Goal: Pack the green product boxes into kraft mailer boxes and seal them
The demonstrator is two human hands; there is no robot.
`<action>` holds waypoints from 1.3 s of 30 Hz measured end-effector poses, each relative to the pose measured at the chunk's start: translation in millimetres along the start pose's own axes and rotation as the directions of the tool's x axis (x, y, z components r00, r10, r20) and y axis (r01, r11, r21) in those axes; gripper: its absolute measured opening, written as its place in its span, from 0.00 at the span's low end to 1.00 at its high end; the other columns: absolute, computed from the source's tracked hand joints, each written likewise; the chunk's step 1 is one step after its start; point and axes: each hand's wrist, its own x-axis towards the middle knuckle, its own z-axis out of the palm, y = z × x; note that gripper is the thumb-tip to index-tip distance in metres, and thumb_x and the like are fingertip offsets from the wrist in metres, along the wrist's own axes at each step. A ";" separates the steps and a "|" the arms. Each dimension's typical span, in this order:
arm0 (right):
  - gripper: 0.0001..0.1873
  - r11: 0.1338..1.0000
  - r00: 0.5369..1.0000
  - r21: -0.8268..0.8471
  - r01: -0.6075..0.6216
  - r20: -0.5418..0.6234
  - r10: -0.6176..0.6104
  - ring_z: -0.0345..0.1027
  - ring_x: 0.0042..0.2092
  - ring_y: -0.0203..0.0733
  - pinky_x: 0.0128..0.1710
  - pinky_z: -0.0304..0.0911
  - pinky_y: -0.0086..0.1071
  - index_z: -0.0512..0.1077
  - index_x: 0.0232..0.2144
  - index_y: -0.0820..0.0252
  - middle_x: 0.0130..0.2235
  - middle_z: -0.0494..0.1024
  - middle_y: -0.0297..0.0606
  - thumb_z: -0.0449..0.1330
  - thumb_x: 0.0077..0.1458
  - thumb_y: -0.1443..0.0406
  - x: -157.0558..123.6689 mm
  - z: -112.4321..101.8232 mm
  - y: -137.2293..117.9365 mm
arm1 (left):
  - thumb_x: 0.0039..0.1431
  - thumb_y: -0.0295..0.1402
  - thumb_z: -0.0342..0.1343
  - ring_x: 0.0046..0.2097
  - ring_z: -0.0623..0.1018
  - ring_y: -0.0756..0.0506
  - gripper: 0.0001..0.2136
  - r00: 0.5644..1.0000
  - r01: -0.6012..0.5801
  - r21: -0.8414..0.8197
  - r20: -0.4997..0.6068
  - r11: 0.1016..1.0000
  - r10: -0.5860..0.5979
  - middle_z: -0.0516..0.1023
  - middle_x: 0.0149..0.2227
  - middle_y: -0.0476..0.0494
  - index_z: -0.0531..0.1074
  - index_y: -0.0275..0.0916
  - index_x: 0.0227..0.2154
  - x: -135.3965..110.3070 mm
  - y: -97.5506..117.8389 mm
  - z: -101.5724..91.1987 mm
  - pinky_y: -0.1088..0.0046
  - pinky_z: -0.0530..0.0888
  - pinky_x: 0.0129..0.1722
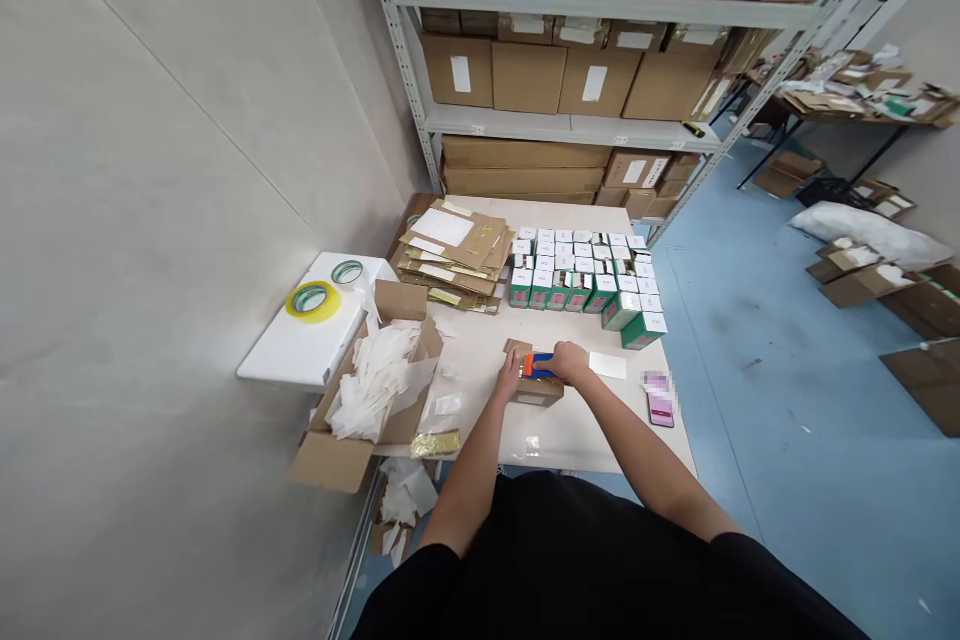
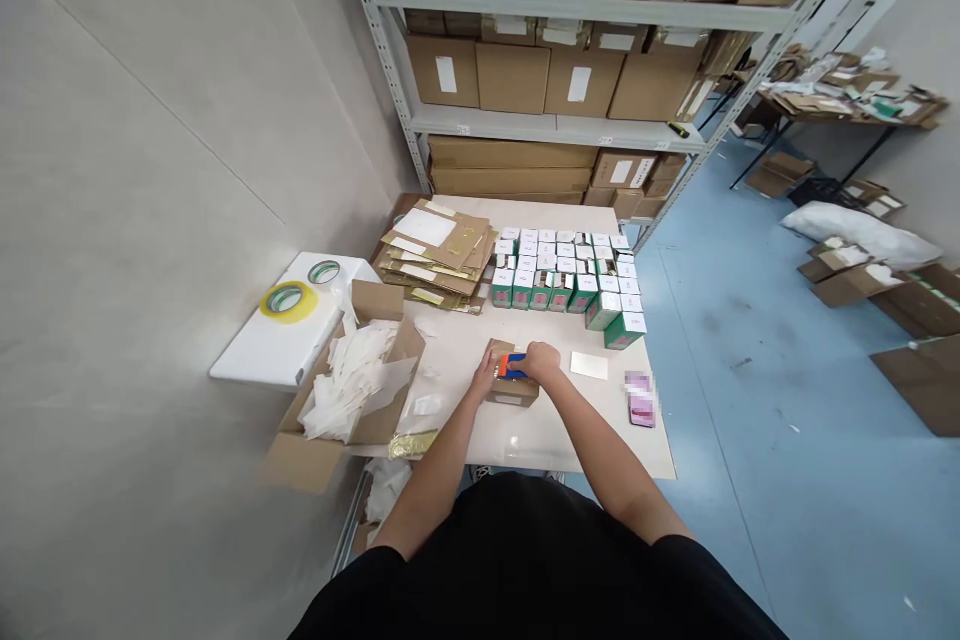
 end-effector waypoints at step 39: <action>0.25 0.972 0.973 0.097 -0.214 -0.067 0.221 0.77 0.52 0.52 0.51 0.63 0.36 0.76 0.50 0.61 0.47 0.82 0.53 0.55 0.68 0.47 -27.0 110.1 121.1 | 0.75 0.46 0.34 0.66 0.71 0.43 0.26 0.998 0.020 0.250 -0.062 0.968 -0.004 0.70 0.68 0.44 0.60 0.45 0.69 -16.5 11.7 12.2 0.67 0.69 0.63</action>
